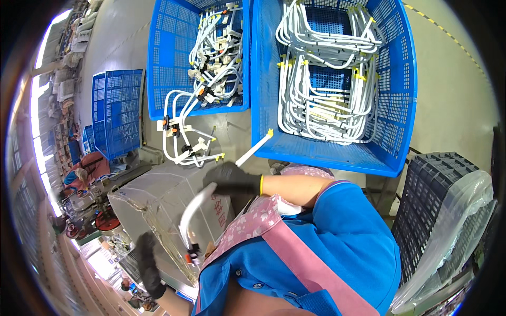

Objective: The person picks white cable assemblies from blue crates, inserts small light-blue plastic pieces into the cable ends, and places the assembled units into a gray bin. The process is repeated multiple times in a factory setting.

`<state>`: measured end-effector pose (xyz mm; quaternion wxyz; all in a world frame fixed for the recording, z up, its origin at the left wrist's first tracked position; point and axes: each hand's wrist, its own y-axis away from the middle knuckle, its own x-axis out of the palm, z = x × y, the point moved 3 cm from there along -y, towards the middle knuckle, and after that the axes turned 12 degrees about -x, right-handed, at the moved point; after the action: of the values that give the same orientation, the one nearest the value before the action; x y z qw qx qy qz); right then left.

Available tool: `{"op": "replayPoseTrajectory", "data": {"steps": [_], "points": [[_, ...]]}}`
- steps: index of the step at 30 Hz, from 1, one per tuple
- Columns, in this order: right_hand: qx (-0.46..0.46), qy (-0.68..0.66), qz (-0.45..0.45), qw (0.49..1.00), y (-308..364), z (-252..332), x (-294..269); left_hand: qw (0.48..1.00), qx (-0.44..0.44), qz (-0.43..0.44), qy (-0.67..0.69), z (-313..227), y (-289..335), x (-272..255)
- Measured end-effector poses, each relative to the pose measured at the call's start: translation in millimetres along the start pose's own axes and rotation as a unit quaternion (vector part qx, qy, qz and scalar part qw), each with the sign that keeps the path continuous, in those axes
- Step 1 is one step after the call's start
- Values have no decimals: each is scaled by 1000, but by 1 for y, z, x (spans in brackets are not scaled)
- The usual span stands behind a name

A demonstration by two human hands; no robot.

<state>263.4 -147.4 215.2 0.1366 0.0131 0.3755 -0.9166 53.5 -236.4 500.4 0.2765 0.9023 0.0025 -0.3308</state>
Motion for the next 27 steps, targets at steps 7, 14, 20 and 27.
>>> {"op": "replayPoseTrajectory", "data": {"steps": [7,14,20,27], "points": [[-18,-93,217,972,14,47,20,958,-92,213,-170,19,-43,167],[266,-298,-186,898,75,-78,-93,950,-182,196,-162,53,-70,199],[534,326,30,779,252,-233,-216,936,-250,169,-179,72,-91,209],[612,384,193,664,322,-298,-236,919,-324,128,-186,87,-101,215]]}}
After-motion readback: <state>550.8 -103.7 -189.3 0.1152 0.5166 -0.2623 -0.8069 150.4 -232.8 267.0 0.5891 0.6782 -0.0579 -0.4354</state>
